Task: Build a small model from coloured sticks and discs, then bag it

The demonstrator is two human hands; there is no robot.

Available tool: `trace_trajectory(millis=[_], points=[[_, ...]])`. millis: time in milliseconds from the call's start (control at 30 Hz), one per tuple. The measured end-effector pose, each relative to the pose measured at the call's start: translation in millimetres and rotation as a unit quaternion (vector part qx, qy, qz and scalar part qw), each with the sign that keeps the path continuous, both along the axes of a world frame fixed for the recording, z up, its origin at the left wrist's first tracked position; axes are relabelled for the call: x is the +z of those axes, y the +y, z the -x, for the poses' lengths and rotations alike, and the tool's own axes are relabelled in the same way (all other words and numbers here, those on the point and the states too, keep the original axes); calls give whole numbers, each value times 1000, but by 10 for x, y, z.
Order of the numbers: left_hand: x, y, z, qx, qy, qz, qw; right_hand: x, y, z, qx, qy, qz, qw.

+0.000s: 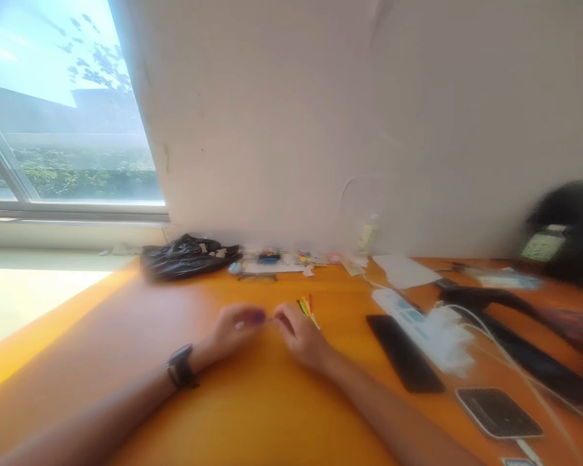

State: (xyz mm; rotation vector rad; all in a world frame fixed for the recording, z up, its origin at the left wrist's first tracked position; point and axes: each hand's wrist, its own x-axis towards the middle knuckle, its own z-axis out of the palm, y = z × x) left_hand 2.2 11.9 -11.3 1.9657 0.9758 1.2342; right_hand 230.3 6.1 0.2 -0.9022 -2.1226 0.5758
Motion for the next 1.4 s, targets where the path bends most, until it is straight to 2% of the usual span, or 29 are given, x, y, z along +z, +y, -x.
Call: trace_trajectory(millis=[300, 567, 833, 1400], points=[[37, -64, -23, -45, 50, -60, 996, -41, -72, 57, 41, -43, -22, 998], [68, -91, -14, -33, 79, -93, 992, -9, -88, 48, -2, -66, -29, 997], [97, -105, -16, -49, 84, -126, 987, -2, -80, 42, -7, -85, -45, 995], [74, -126, -35, -24, 84, -131, 988, 68, -96, 42, 14, -83, -73, 994]])
